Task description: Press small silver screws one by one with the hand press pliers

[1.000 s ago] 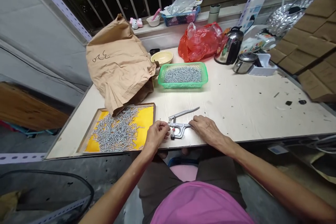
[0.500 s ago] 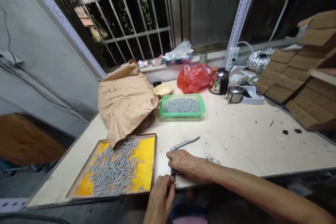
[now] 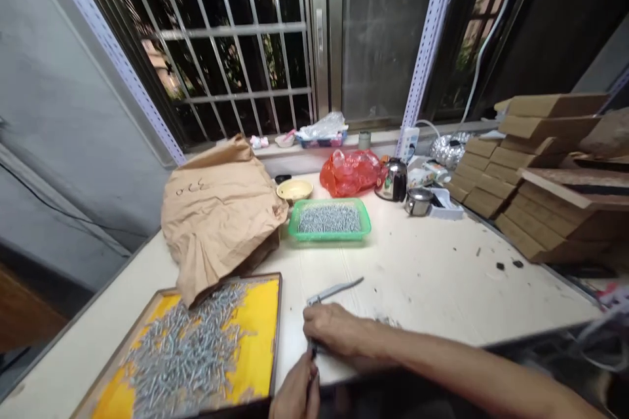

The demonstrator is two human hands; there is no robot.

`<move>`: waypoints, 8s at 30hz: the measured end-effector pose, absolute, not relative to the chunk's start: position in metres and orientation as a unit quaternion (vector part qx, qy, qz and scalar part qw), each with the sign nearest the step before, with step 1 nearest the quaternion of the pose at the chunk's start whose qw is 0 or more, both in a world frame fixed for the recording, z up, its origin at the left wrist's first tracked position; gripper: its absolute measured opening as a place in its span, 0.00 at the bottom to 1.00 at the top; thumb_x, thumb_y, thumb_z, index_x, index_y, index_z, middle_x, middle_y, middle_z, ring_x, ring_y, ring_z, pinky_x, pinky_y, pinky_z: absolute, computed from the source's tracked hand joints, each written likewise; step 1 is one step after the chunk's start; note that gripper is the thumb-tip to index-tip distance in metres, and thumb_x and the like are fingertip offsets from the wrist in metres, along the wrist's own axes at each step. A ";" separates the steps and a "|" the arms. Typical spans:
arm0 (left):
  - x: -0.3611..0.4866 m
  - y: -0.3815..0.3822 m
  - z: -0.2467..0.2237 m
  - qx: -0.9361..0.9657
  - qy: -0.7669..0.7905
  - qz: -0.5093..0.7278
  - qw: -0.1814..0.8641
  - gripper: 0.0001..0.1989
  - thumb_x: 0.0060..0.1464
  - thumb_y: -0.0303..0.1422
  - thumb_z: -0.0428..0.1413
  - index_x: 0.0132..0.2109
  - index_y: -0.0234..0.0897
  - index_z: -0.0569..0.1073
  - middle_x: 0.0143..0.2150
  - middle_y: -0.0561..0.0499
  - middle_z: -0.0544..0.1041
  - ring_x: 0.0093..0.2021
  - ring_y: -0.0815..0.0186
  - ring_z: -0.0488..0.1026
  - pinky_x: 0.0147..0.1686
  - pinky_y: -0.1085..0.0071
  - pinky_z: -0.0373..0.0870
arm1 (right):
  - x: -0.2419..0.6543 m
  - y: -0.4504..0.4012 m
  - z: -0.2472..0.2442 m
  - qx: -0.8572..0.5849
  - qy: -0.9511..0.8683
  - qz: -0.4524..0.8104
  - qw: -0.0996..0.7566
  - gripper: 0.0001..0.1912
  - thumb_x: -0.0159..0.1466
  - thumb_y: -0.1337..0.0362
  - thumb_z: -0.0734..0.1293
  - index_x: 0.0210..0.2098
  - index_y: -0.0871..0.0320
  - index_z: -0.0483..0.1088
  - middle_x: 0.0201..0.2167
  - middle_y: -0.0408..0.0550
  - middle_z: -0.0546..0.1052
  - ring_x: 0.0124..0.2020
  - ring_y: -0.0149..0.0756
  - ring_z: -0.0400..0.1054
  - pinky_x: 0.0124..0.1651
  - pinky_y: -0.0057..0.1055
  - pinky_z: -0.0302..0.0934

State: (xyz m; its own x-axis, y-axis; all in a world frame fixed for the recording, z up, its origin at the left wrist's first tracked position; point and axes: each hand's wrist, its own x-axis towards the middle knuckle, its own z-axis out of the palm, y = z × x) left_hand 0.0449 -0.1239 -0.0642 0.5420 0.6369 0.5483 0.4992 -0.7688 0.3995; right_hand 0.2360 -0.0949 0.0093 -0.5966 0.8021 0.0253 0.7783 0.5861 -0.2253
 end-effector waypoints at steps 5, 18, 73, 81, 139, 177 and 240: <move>0.050 -0.140 -0.033 0.889 0.312 0.308 0.137 0.17 0.60 0.27 0.47 0.56 0.35 0.64 0.49 0.42 0.75 0.49 0.63 0.74 0.50 0.68 0.72 | 0.245 -0.112 0.001 -0.469 -0.855 0.162 0.149 0.07 0.65 0.69 0.60 0.35 0.60 0.69 0.38 0.48 0.68 0.38 0.32 0.61 0.37 0.27 0.55; 0.058 -0.139 0.004 0.723 0.507 0.254 0.394 0.09 0.58 0.35 0.49 0.40 0.37 0.71 0.35 0.50 0.76 0.35 0.67 0.75 0.36 0.73 0.71 | 0.288 -0.163 -0.002 -0.615 -0.766 0.114 0.147 0.14 0.66 0.66 0.58 0.50 0.61 0.66 0.40 0.53 0.68 0.41 0.39 0.60 0.44 0.35 0.57; 0.190 0.046 0.126 0.867 0.413 0.272 0.066 0.11 0.58 0.28 0.49 0.39 0.32 0.77 0.38 0.43 0.74 0.41 0.62 0.71 0.43 0.68 0.65 | 0.311 -0.197 -0.017 -0.682 -0.644 -0.037 0.345 0.16 0.64 0.76 0.55 0.47 0.55 0.64 0.36 0.50 0.69 0.39 0.42 0.63 0.40 0.39 0.60; 0.141 -0.025 0.092 0.697 0.452 0.261 0.492 0.27 0.50 0.26 0.56 0.58 0.30 0.62 0.29 0.52 0.76 0.25 0.70 0.74 0.27 0.74 0.70 | 0.301 -0.187 -0.022 -0.682 -0.664 -0.034 0.305 0.13 0.66 0.73 0.55 0.45 0.58 0.67 0.34 0.50 0.68 0.38 0.41 0.61 0.40 0.37 0.59; 0.115 -0.072 0.030 0.547 0.576 -0.118 0.595 0.20 0.37 0.40 0.67 0.17 0.32 0.66 0.10 0.58 0.60 0.11 0.78 0.52 0.14 0.76 0.44 | 0.304 -0.165 -0.013 -0.657 -0.730 0.043 0.185 0.23 0.63 0.61 0.64 0.57 0.58 0.60 0.54 0.56 0.65 0.55 0.46 0.56 0.48 0.40 0.56; 0.108 -0.079 0.027 0.548 0.585 -0.120 0.586 0.17 0.40 0.41 0.66 0.22 0.32 0.70 0.15 0.57 0.65 0.14 0.77 0.59 0.15 0.78 0.53 | 0.331 -0.152 -0.010 -0.652 -0.756 -0.010 0.062 0.09 0.66 0.64 0.58 0.38 0.60 0.69 0.38 0.53 0.72 0.40 0.42 0.58 0.39 0.36 0.44; 0.119 -0.134 -0.010 0.948 0.270 0.100 0.139 0.24 0.58 0.41 0.52 0.59 0.36 0.63 0.63 0.41 0.62 0.65 0.51 0.53 0.60 0.51 0.57 | 0.336 -0.124 -0.009 -0.624 -0.768 0.068 0.123 0.16 0.66 0.57 0.60 0.47 0.60 0.70 0.41 0.53 0.71 0.43 0.40 0.61 0.44 0.33 0.53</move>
